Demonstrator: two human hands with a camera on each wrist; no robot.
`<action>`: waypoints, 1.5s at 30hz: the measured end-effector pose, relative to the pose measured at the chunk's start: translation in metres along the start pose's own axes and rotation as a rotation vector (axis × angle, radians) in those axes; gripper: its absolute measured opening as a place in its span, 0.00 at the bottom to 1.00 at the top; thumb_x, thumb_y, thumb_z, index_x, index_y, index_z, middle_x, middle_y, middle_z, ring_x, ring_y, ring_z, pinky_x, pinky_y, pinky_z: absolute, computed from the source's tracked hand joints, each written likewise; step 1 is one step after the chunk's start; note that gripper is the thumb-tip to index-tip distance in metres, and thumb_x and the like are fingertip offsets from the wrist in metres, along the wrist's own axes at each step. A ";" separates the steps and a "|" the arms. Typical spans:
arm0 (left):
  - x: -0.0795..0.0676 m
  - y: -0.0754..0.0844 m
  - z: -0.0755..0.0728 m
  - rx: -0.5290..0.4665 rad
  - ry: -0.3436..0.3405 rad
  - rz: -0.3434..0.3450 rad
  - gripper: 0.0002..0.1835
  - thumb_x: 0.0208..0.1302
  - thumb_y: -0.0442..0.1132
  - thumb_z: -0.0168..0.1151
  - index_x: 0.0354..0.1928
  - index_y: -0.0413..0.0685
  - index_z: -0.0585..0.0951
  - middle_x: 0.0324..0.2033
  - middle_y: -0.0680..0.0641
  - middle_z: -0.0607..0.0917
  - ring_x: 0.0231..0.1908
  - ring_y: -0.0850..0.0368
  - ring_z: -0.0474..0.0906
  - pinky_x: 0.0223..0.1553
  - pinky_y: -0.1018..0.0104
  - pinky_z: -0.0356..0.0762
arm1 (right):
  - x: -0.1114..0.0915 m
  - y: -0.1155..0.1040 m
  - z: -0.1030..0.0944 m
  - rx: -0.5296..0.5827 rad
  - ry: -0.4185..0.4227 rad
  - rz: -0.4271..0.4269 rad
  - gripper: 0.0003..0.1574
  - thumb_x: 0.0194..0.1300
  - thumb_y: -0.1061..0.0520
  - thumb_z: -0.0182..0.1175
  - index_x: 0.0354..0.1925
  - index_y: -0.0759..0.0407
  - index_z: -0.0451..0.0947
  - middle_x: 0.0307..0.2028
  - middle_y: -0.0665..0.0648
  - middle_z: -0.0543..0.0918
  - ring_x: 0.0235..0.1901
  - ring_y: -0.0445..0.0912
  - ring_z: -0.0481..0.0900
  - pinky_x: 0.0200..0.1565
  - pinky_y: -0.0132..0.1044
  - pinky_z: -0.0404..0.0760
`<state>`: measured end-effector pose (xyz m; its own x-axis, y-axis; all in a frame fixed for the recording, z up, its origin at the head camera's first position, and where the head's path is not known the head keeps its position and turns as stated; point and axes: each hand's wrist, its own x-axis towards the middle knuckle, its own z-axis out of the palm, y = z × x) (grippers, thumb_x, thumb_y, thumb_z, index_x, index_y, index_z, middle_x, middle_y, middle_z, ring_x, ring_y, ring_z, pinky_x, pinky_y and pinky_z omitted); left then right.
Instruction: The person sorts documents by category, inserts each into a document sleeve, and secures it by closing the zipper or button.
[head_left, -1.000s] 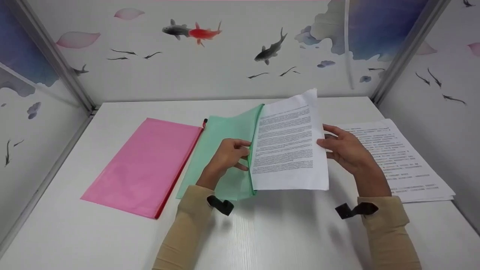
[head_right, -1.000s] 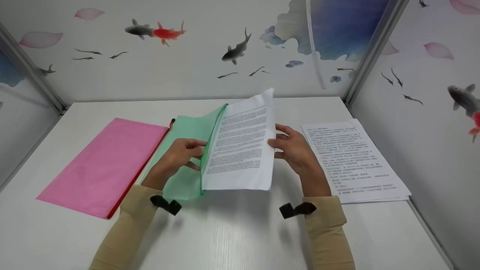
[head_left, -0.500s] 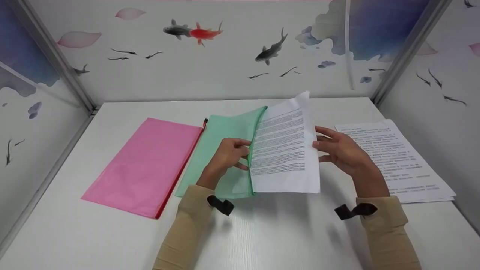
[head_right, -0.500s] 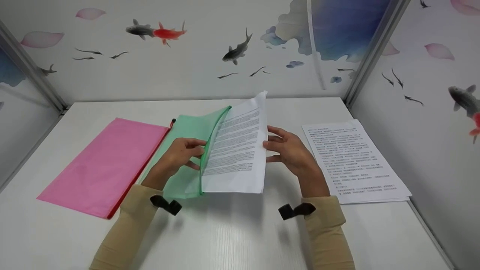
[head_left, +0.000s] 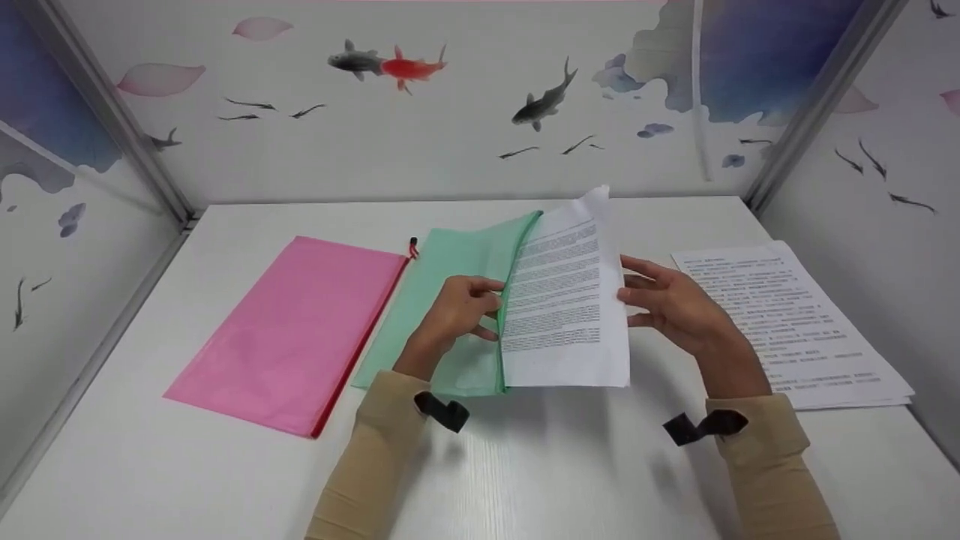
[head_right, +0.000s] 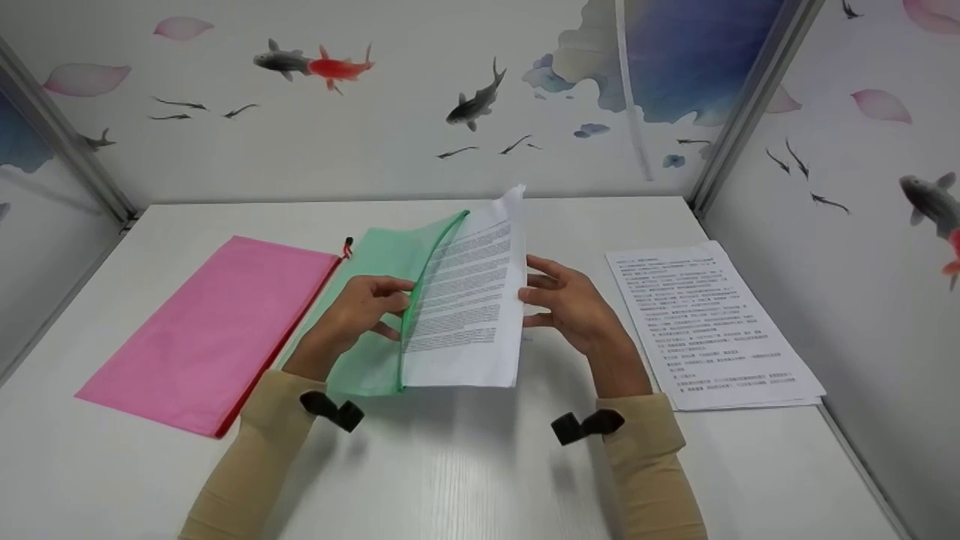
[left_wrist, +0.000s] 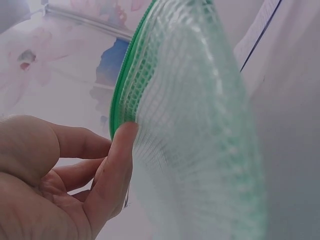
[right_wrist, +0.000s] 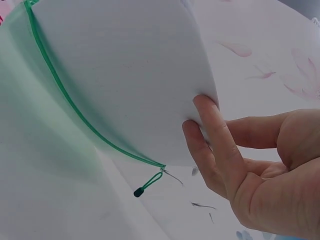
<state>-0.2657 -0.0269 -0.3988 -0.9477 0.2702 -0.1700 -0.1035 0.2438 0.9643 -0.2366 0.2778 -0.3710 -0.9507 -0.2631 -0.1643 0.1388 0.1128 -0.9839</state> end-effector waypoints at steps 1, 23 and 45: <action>0.000 0.000 0.000 -0.001 0.001 -0.001 0.19 0.71 0.33 0.55 0.61 0.40 0.79 0.46 0.41 0.84 0.43 0.53 0.85 0.30 0.63 0.88 | 0.001 0.000 0.001 0.005 -0.001 0.001 0.46 0.71 0.60 0.60 0.79 0.58 0.49 0.66 0.60 0.72 0.51 0.44 0.85 0.46 0.35 0.87; 0.000 0.003 0.002 0.016 0.015 -0.014 0.19 0.71 0.33 0.55 0.61 0.42 0.80 0.50 0.42 0.83 0.44 0.53 0.83 0.30 0.64 0.87 | 0.013 0.007 0.023 -0.009 0.030 0.043 0.46 0.71 0.61 0.59 0.78 0.58 0.49 0.70 0.66 0.68 0.51 0.45 0.83 0.45 0.33 0.87; -0.001 0.003 -0.001 0.012 0.017 0.011 0.19 0.71 0.33 0.54 0.61 0.41 0.79 0.45 0.42 0.83 0.40 0.54 0.84 0.30 0.65 0.87 | 0.029 -0.002 0.049 -0.017 0.026 0.068 0.48 0.69 0.60 0.62 0.78 0.54 0.51 0.71 0.64 0.68 0.52 0.48 0.83 0.45 0.37 0.88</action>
<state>-0.2653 -0.0272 -0.3960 -0.9538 0.2567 -0.1559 -0.0896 0.2521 0.9635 -0.2505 0.2233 -0.3775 -0.9461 -0.2293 -0.2288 0.1991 0.1455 -0.9691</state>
